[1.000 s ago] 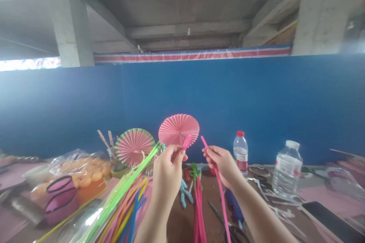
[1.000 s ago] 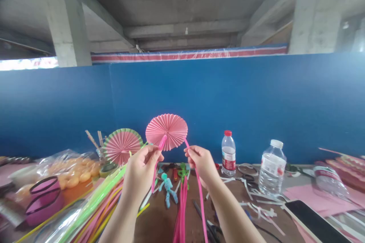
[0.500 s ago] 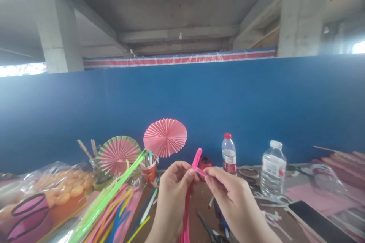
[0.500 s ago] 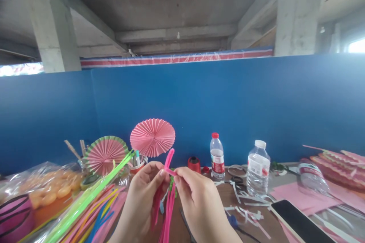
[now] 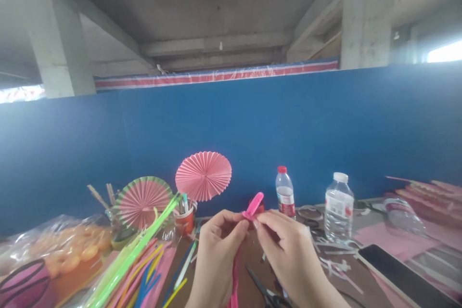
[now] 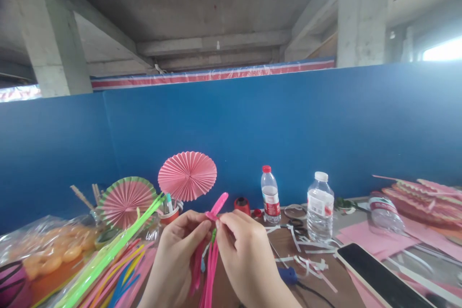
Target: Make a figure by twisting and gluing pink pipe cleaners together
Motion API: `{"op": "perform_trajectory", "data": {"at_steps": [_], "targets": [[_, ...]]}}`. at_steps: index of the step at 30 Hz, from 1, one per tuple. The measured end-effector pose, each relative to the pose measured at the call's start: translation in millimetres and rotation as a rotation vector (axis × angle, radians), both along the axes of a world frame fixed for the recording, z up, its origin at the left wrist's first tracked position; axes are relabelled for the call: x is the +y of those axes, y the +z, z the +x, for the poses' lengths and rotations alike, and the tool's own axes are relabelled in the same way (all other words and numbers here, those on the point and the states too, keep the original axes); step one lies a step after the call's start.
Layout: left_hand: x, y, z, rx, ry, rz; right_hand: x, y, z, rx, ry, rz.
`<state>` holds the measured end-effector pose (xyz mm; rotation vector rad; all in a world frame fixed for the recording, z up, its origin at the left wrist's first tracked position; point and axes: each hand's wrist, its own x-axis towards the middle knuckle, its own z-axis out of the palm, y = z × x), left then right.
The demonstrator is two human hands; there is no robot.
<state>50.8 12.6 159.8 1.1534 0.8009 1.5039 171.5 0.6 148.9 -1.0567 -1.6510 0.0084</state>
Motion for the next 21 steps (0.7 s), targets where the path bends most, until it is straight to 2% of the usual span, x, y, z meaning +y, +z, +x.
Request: {"op": "perform_trajectory", "data": {"at_steps": [6,14,17,21], "targets": [[-0.2,-1.4,3.0,-0.06,0.007,-0.01,-0.7,-4.1,-4.6,-0.107,-0.094,0.212],[-5.0,1.9,0.8,-0.218,-0.127,-0.075,-1.5,-1.6,-6.4,-0.185,-0.102,0.35],[-6.2,3.4,-0.4,-0.249,-0.166,-0.082,-2.6,-1.7,-5.3,-0.213,-0.076,0.32],[-3.6,2.7,-3.3,-0.277,-0.188,-0.102,-5.7,3.4,-2.7,-0.152,0.048,0.133]]}}
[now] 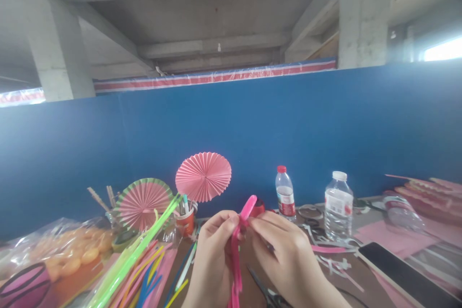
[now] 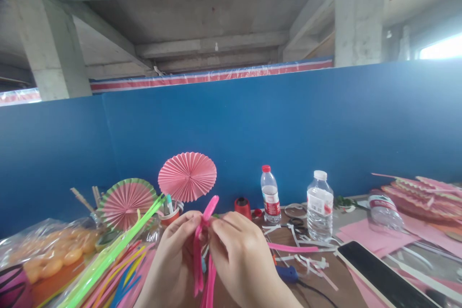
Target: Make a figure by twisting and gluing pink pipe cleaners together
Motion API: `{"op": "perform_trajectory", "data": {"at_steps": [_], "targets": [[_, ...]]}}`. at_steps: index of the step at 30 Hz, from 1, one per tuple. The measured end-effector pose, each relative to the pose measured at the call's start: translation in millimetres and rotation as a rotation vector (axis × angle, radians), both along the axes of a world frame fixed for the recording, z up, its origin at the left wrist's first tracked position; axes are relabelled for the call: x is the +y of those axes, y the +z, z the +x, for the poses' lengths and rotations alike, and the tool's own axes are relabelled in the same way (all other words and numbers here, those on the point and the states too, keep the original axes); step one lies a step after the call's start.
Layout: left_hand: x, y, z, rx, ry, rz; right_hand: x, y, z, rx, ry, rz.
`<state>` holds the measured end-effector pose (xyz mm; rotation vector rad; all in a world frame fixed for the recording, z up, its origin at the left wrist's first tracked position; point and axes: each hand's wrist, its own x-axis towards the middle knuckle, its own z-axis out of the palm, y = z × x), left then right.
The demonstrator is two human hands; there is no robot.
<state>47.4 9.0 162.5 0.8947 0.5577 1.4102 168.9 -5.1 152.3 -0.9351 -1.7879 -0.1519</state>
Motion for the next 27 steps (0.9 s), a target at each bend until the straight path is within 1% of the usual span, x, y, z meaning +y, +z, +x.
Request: {"op": "perform_trajectory", "data": {"at_steps": [3,6,7,8,9,11,12,13,14,20,25,27], "targets": [[2,-0.8,-3,0.009,0.0,-0.012,-2,7.3,3,0.157,0.159,-0.192],[2,0.7,-3,0.047,-0.025,-0.015,-1,13.4,5,0.366,0.297,-0.403],[1,1.6,-3,0.083,-0.004,0.004,0,14.4,5,0.428,0.332,-0.466],[0,2.4,-2,0.142,0.044,0.036,0,15.0,5,0.48,0.36,-0.517],[-1,3.1,-2,0.221,0.119,0.083,1,15.2,5,0.513,0.381,-0.551],[-2,3.6,-1,0.395,0.294,0.2,2,14.7,3,0.536,0.389,-0.553],[-2,3.4,-1,0.469,0.356,0.25,2,14.4,2,0.541,0.378,-0.53],[-2,3.1,-1,0.519,0.393,0.286,2,14.1,1,0.547,0.361,-0.505],[-1,2.7,-1,0.54,0.402,0.306,2,13.9,1,0.555,0.343,-0.482],[-4,3.9,-3,0.447,0.257,0.249,1,10.7,-2,0.588,0.27,-0.441],[-4,5.4,-3,0.485,0.288,0.232,2,8.0,-3,0.57,0.243,-0.418],[-4,5.2,-1,0.485,0.279,0.221,2,7.6,-3,0.548,0.232,-0.407]]}}
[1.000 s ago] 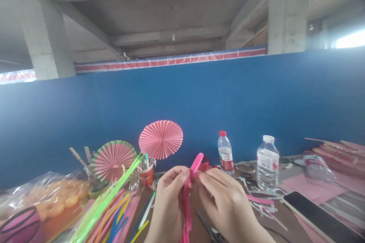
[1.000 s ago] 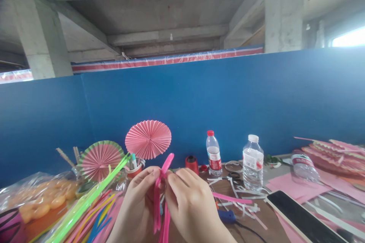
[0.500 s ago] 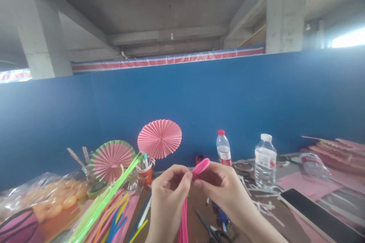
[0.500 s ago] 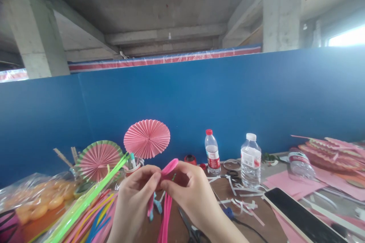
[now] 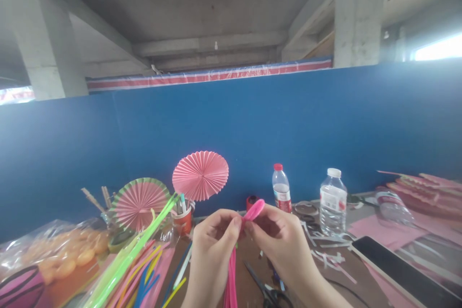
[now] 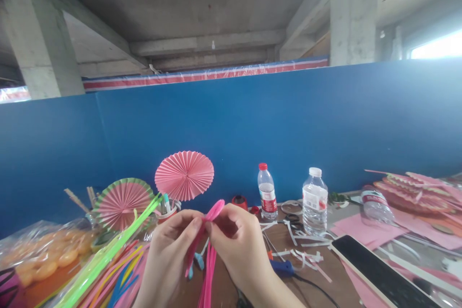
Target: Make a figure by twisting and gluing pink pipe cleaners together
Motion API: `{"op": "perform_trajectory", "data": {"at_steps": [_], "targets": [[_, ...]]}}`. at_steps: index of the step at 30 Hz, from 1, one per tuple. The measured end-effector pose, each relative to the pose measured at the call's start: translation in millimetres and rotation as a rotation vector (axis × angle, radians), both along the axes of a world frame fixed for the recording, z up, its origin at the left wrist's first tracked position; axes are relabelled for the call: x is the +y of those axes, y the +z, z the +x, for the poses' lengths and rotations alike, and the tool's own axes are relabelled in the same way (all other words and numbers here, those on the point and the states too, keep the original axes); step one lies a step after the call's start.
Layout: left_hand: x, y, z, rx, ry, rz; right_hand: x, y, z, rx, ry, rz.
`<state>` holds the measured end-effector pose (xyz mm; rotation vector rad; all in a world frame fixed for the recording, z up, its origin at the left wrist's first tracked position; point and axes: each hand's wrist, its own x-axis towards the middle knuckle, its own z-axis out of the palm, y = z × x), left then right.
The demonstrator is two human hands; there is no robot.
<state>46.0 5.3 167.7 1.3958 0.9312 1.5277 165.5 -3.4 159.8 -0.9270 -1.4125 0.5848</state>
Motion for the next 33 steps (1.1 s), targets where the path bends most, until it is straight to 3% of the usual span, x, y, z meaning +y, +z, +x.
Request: {"op": "perform_trajectory", "data": {"at_steps": [4,12,19,33], "targets": [[-2,-2.4,5,-0.03,0.045,0.079,0,-1.8,-1,0.023,-0.019,-0.015],[-7,-13.6,12,0.239,0.392,0.592,0,-2.6,-3,0.282,0.056,-0.125],[-2,-25.9,4,0.433,0.524,1.036,-5,-2.5,-3,0.287,0.017,-0.15],[1,-37.4,9,0.411,0.663,1.095,-14,1.3,-13,0.388,0.006,-0.133]]}}
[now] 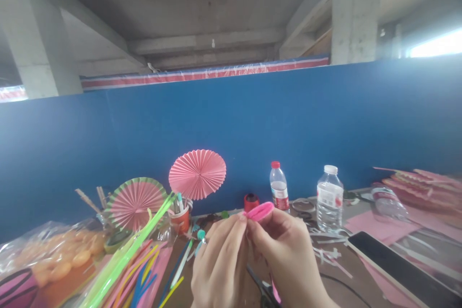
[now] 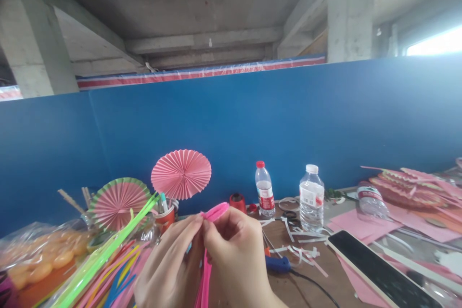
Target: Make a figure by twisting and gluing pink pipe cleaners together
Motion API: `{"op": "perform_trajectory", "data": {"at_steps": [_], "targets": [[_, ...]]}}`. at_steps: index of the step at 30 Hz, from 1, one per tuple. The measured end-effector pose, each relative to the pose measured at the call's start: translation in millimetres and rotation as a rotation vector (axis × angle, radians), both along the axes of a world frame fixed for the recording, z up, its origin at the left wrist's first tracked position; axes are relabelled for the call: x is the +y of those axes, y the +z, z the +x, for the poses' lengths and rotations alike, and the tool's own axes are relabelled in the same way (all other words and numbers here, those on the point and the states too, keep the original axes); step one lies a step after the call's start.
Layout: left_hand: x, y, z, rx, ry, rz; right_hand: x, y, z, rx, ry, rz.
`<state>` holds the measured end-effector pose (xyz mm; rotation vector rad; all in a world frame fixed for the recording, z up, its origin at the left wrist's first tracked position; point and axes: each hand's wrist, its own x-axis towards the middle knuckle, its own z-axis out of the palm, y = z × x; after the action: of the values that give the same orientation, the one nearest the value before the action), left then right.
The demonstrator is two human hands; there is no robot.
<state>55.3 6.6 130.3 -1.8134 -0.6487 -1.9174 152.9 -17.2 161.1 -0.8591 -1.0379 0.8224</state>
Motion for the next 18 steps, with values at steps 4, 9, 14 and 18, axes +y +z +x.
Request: {"op": "perform_trajectory", "data": {"at_steps": [4,9,14,18], "targets": [[-2,2.1,-1,0.0,0.001,0.014,-1,0.6,0,-0.015,-0.022,0.02],[-5,9.0,-2,0.102,0.051,0.003,-1,0.3,0,-0.069,-0.069,0.049],[-7,12.2,-5,0.176,0.108,-0.106,-1,-2.5,5,-0.204,-0.078,0.083],[-8,15.6,-6,0.18,0.101,-0.166,0,0.5,11,-0.276,-0.01,0.107]]}}
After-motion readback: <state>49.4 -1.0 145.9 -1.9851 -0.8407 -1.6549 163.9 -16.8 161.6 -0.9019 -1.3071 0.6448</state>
